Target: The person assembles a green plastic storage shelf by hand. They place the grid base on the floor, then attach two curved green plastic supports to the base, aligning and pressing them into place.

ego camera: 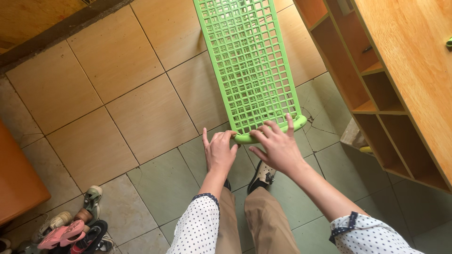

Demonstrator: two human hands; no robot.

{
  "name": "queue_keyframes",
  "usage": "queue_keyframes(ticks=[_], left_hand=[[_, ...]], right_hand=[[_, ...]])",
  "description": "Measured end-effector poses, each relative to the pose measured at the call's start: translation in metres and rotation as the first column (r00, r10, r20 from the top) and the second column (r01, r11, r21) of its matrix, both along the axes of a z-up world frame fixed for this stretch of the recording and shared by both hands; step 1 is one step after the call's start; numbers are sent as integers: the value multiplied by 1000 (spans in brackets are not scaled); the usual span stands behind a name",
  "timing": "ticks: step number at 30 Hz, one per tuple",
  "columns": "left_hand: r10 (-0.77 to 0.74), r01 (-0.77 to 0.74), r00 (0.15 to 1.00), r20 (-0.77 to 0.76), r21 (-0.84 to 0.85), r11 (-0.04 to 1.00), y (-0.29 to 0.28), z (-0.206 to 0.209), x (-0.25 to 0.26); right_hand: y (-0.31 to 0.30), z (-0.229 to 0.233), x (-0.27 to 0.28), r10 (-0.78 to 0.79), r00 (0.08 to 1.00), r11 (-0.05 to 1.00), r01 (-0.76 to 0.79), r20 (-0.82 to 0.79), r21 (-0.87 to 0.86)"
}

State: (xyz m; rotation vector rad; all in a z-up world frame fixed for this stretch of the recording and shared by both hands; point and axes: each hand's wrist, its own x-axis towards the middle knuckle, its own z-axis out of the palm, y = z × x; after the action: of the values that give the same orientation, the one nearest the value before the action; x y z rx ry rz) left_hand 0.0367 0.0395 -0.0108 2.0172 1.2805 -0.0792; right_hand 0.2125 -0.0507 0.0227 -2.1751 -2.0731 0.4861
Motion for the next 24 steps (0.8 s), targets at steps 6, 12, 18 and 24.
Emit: queue_keyframes(ticks=[6, 12, 18, 24], left_hand=[[-266, 296, 951, -158, 212, 931, 6, -5, -2], [-544, 667, 668, -507, 84, 740, 13, -23, -3], [-554, 726, 573, -604, 60, 685, 13, -31, -2], [-594, 734, 492, -636, -63, 676, 14, -27, 2]], right_hand=[[12, -10, -17, 66, 998, 997, -65, 19, -46], [17, -15, -17, 118, 990, 993, -116, 77, -35], [16, -10, -18, 102, 992, 995, -101, 75, -17], [16, -10, -23, 55, 997, 998, -53, 53, -36]])
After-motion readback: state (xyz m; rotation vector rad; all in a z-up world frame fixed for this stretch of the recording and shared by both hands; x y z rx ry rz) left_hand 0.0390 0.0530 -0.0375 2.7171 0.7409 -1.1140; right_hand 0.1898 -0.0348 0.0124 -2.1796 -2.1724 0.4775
